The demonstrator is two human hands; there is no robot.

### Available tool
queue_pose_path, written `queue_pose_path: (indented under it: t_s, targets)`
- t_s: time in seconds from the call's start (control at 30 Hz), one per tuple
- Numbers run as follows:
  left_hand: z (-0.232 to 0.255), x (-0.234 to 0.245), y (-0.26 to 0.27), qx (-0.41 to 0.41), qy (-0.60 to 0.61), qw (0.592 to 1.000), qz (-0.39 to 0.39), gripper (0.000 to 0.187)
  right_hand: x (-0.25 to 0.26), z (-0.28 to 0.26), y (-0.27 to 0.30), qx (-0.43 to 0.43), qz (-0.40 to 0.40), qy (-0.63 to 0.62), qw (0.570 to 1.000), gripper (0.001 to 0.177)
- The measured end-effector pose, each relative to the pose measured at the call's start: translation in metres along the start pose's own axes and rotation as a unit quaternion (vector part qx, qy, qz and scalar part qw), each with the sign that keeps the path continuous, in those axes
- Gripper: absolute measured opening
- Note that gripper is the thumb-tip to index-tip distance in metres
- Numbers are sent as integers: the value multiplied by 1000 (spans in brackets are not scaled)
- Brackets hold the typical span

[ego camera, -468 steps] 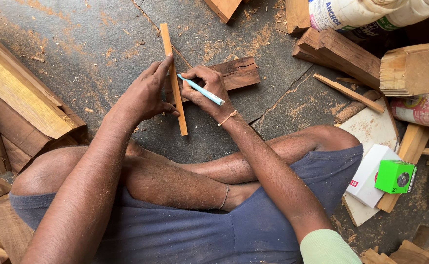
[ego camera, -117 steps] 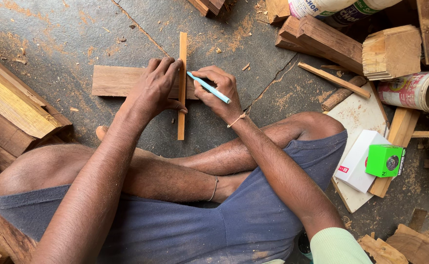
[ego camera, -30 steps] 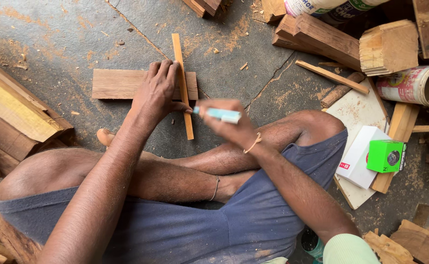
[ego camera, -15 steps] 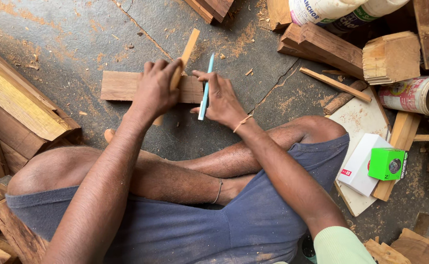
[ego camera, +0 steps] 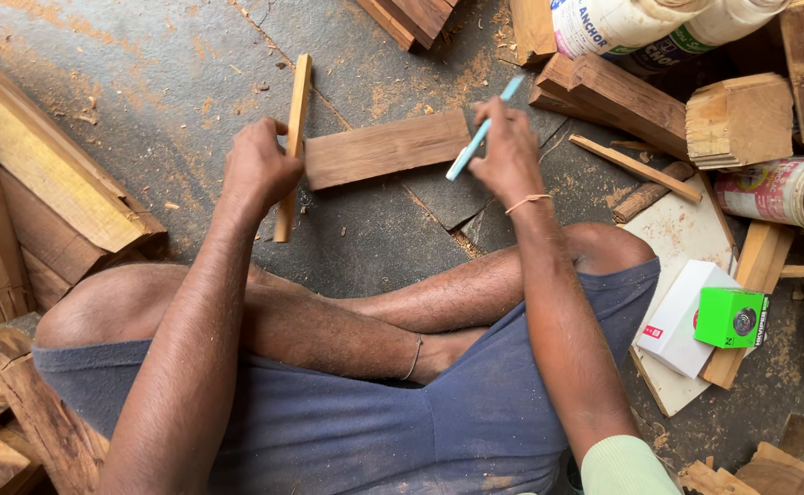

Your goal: The person marks wood pieces with a pencil while using a thin wooden strip as a guide. They repeatedly position the guide against larger wood blocks and draw lines.

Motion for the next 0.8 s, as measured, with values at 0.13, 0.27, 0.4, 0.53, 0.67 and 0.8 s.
queue_pose_path:
  t_s: [0.13,0.27,0.4,0.53,0.67,0.8]
  targets:
    - [-4,-7,6,70,92,992,-51,35,43,-26,11,150,142,-158,966,46]
    - [3,-16,18,96,92,988,-74,41,28,-74,27,179,58,-469,863,49]
    - [21,-11,17,1,12,999,-34,62,-8,-127,40,174,-43,-577,797,37]
    - [35,-1,19,-62,-6,998,-13,83,-20,-149,31,209,-68,-532,818,21]
    - [47,8,26,-88,-127,985,-80,108,-35,-154,13,139,-68,-588,794,20]
    - [47,12,34,-157,-143,975,-62,120,-59,-153,11,77,-81,-534,838,17]
Point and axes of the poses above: each hand's wrist, its own y-axis away from the middle knuckle, its own x-axis out of the back of the hand, z = x × y, the point moved 10 cm from there along -y, towards the middle knuckle
